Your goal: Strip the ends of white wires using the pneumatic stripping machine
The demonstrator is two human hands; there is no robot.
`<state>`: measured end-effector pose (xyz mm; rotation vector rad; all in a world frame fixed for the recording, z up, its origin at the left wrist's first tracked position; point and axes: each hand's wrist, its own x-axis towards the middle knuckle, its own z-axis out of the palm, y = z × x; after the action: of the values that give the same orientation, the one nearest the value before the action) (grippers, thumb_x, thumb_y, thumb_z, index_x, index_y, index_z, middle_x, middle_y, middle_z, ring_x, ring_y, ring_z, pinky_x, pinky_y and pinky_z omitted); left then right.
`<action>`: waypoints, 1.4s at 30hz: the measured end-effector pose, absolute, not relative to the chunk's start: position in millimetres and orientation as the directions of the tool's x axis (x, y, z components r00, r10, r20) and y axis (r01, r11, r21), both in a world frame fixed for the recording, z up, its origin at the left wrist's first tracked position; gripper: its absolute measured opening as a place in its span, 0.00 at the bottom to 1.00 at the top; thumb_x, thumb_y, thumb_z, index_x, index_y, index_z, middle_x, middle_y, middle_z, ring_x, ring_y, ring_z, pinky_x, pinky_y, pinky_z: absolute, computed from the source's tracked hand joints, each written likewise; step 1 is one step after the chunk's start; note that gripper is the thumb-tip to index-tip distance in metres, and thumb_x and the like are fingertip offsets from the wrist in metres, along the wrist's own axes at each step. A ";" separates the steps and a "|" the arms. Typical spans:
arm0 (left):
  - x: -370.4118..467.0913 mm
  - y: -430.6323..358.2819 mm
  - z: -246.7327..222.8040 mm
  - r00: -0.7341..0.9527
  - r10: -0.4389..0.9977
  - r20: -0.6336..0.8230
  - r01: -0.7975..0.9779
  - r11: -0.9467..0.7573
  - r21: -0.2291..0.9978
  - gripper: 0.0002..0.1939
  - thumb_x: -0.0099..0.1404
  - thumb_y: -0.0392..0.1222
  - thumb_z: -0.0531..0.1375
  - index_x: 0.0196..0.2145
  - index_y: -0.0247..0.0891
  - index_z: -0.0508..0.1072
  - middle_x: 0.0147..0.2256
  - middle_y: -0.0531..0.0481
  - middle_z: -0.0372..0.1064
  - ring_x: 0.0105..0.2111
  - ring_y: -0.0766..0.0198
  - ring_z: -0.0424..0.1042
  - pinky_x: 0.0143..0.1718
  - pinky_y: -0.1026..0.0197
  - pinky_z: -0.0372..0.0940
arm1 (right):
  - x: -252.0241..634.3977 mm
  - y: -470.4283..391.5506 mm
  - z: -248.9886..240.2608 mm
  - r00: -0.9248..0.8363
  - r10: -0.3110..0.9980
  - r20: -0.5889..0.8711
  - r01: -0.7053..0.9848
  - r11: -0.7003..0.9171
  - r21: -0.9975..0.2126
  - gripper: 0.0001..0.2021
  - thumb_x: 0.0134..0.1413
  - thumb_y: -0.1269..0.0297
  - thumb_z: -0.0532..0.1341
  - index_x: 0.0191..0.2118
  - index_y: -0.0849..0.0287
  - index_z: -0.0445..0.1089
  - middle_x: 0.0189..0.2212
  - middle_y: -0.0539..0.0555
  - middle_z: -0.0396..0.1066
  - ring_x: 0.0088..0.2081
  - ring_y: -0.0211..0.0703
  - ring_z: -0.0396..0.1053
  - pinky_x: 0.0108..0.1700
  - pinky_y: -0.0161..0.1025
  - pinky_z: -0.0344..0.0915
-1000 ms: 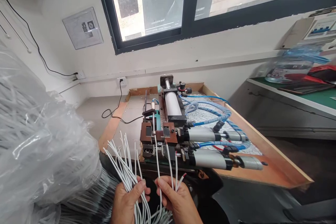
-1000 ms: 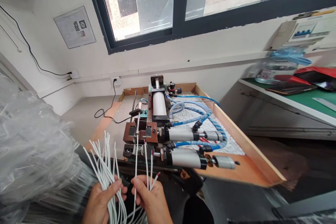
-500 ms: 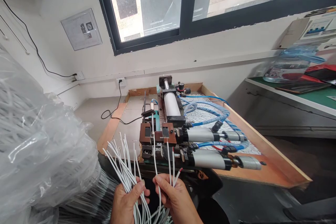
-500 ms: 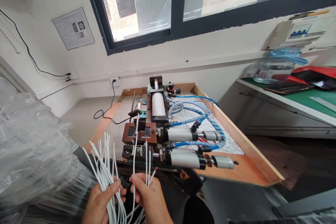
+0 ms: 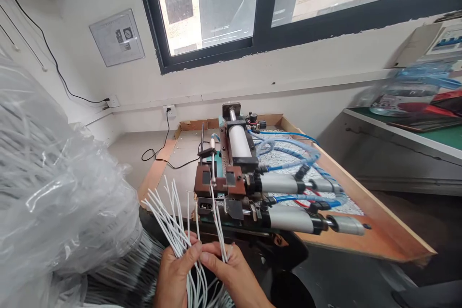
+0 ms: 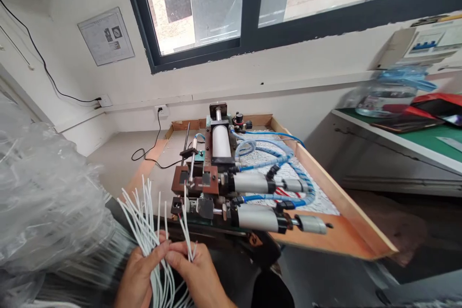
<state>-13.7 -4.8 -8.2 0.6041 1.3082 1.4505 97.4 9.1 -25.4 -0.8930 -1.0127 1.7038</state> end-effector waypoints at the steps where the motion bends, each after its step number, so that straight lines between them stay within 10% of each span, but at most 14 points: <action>1: -13.0 -4.8 -7.6 -0.325 0.910 -0.257 -0.355 0.134 0.925 0.11 0.39 0.40 0.66 0.23 0.33 0.73 0.23 0.50 0.70 0.27 0.62 0.68 0.32 0.62 0.60 | 96.3 8.8 -28.1 -0.263 0.961 -0.088 -0.350 -0.180 -0.919 0.10 0.35 0.59 0.65 0.21 0.61 0.73 0.19 0.49 0.65 0.25 0.37 0.59 0.32 0.34 0.55; 20: -12.6 6.7 5.2 -0.354 0.905 -0.236 -0.333 0.114 0.936 0.07 0.46 0.41 0.62 0.22 0.35 0.69 0.14 0.57 0.63 0.18 0.69 0.61 0.24 0.66 0.56 | 97.2 27.4 -19.4 -0.072 0.948 -0.310 -0.598 -0.290 -0.747 0.14 0.37 0.57 0.63 0.16 0.63 0.63 0.12 0.44 0.54 0.16 0.29 0.45 0.19 0.31 0.40; 32: -8.2 9.0 4.3 -0.266 0.939 -0.219 -0.380 0.107 0.919 0.08 0.43 0.37 0.65 0.25 0.34 0.73 0.22 0.53 0.69 0.26 0.65 0.66 0.33 0.64 0.59 | 93.0 19.0 -16.9 -0.253 0.950 -0.185 -0.498 -0.292 -0.817 0.10 0.37 0.59 0.64 0.21 0.62 0.71 0.16 0.47 0.62 0.22 0.34 0.55 0.29 0.32 0.54; 42: -9.6 8.6 4.0 -0.233 0.914 -0.331 -0.466 0.194 0.863 0.10 0.48 0.43 0.61 0.24 0.33 0.71 0.18 0.52 0.68 0.18 0.64 0.68 0.22 0.62 0.63 | 94.5 21.6 -26.4 -0.045 0.958 -0.282 -0.560 -0.258 -0.788 0.14 0.41 0.55 0.61 0.20 0.63 0.66 0.17 0.49 0.62 0.20 0.33 0.55 0.25 0.31 0.53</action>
<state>-9.6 8.6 4.0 0.5124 1.1956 1.3929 94.5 21.6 -26.4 -0.9619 -0.5768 1.6046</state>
